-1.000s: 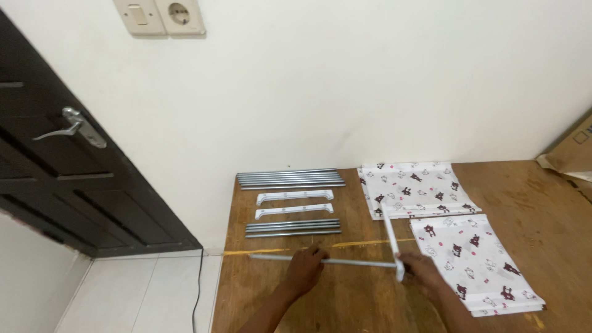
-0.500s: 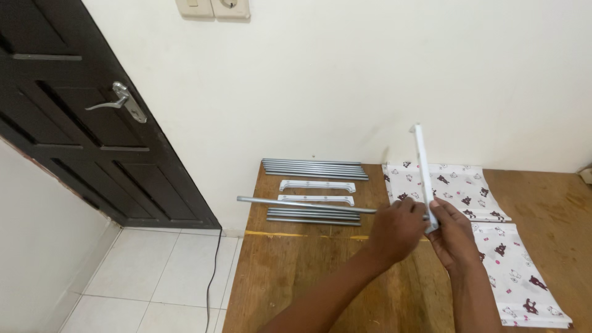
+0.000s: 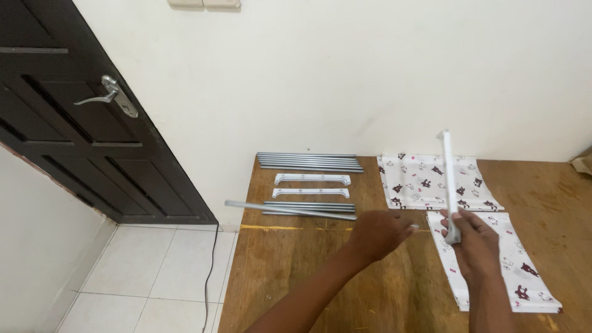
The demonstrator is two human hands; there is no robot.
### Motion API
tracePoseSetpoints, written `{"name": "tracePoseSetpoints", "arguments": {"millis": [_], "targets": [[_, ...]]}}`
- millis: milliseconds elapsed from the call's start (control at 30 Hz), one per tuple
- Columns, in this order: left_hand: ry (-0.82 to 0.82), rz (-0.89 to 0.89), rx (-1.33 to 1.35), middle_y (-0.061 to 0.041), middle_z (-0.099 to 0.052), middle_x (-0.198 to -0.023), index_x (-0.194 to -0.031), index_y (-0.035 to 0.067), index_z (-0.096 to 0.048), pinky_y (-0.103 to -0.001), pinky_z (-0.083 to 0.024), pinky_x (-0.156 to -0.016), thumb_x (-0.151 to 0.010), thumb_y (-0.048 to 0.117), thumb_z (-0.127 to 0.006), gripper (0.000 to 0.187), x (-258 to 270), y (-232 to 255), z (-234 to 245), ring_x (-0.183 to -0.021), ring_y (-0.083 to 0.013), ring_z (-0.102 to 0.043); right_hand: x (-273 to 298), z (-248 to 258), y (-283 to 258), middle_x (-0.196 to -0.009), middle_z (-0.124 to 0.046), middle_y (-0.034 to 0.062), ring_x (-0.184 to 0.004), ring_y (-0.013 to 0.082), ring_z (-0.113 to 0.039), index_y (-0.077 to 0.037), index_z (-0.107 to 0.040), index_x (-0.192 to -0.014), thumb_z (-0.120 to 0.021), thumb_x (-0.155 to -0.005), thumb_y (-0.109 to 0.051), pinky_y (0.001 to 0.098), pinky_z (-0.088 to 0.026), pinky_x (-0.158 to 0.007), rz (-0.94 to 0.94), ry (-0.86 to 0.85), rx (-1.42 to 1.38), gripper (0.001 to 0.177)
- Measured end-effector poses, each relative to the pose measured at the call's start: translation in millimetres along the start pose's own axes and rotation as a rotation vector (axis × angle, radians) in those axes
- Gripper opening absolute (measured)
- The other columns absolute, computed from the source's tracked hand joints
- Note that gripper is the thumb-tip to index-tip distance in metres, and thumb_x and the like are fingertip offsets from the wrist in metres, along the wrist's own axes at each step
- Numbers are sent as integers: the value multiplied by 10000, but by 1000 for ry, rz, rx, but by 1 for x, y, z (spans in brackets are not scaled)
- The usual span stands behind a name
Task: The person assembles a small fabric-covered shelf by inserting metal rods into the frame and attaching fabric panels. They repeatedly insert and remove rods to adjust the structure, then place fabric panels onto the frame and secure them.
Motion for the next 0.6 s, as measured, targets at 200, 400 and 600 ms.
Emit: {"name": "tracePoseSetpoints", "arguments": {"millis": [200,400,600], "targets": [[111,-14,48,-74,-693,-1069,-1269,132,-655,-435,-517,-829,-922,120,-646,348,18,-5,18,-934,-241,-684,-23,16,161,-837,-705,126,-649,210,-522,71,-714,-1099,-666,-980,-145,331,-426,-539,-200,-47,401,252],[-38,56,83,-62,-646,-1100,-1343,187,-651,-440,-472,-854,-879,-51,-598,523,31,-19,5,-991,-249,-658,-11,25,247,-849,-753,117,-716,204,-676,11,-765,-1030,-759,-832,-96,362,-524,-634,-4,-38,712,224],[85,42,86,-67,-634,-1044,-1189,149,-722,-453,-452,-905,-866,-85,-591,420,41,-27,13,-1045,-247,-646,24,-3,183,-914,-751,145,-828,260,-675,-43,-765,-1062,-769,-869,-310,393,-529,-747,95,45,930,329]]}}
Point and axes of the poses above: each hand's wrist, its own x-axis away from the middle knuckle, its own z-axis out of the back of the hand, y = z × x, the point moved 10 cm from there along -x, towards the middle knuckle
